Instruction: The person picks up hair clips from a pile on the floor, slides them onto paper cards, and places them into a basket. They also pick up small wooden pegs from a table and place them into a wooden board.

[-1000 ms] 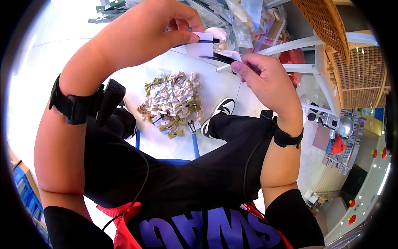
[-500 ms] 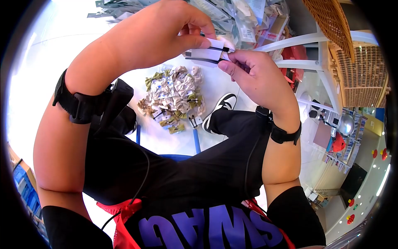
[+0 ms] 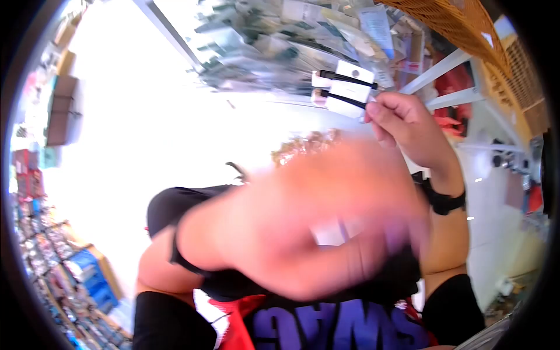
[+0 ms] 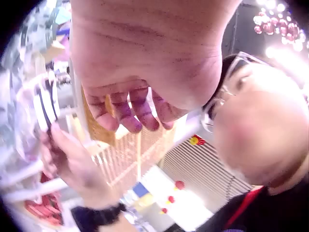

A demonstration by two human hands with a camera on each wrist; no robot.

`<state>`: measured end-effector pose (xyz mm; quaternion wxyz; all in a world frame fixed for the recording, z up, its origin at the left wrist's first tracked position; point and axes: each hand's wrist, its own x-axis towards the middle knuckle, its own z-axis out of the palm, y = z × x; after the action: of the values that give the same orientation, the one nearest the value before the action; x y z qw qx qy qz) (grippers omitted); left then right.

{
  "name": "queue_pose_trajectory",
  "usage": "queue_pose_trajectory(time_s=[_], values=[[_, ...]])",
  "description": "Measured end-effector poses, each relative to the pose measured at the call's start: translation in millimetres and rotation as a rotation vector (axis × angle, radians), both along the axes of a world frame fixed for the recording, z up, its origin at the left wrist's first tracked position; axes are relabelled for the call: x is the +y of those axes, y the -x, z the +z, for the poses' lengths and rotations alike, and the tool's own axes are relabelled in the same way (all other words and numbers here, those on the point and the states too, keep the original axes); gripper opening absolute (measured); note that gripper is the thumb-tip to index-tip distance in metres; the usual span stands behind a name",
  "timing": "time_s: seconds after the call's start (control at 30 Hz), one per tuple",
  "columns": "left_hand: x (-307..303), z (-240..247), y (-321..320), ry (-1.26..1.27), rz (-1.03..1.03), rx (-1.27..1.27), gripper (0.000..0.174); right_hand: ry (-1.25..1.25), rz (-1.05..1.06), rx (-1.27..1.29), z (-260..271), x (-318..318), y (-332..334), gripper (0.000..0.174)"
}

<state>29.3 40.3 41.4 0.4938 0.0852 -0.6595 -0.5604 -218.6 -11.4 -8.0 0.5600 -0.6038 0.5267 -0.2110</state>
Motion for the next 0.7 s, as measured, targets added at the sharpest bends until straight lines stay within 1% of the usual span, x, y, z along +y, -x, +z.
queue_pose_trajectory(time_s=[0.03, 0.07, 0.1, 0.17, 0.2, 0.3, 0.37, 0.5, 0.53, 0.57, 0.6, 0.63, 0.67, 0.7], values=[[9, 6, 3, -0.003, -0.203, 0.078, 0.011, -0.024, 0.006, 0.001, 3, -2, -3, 0.037], [15, 4, 7, 0.001, -0.299, 0.216, 0.014, -0.012, 0.019, -0.012, 5, -3, -6, 0.037], [52, 23, 56, -0.142, -0.101, 0.581, 0.019, 0.017, 0.009, -0.006, 8, -1, 1, 0.038], [40, 15, 55, 0.021, -0.193, 0.626, 0.020, 0.035, -0.004, -0.035, 8, 1, -5, 0.040], [38, 17, 53, 0.032, -0.255, 0.605, 0.019, 0.046, 0.016, -0.047, 5, -1, -3, 0.040], [37, 26, 41, -0.053, -0.346, 0.517, 0.019, 0.043, -0.006, -0.049, 7, 0, -5, 0.039], [37, 31, 34, -0.092, -0.371, 0.495, 0.019, 0.071, -0.012, -0.075, 5, -2, -4, 0.036], [37, 35, 26, -0.159, -0.394, 0.442, 0.020, 0.012, -0.025, -0.119, 4, -2, -3, 0.035], [33, 36, 27, -0.117, -0.394, 0.415, 0.016, 0.036, -0.033, -0.148, 4, -2, -4, 0.035], [49, 49, 39, -0.120, -0.400, 0.413, 0.016, 0.059, -0.041, -0.179, 4, -1, -5, 0.035], [68, 86, 64, -0.486, -0.033, 0.549, 0.014, 0.060, -0.046, -0.183, 3, 0, -4, 0.035], [77, 106, 77, -0.836, 0.352, 0.663, 0.014, 0.057, -0.058, -0.202, 2, -1, -5, 0.035], [64, 88, 62, -0.831, 0.353, 0.655, 0.014, 0.053, -0.069, -0.223, 0, -1, -6, 0.036], [36, 53, 34, -0.402, -0.070, 0.459, 0.011, 0.060, -0.070, -0.232, 1, -2, -7, 0.036]])
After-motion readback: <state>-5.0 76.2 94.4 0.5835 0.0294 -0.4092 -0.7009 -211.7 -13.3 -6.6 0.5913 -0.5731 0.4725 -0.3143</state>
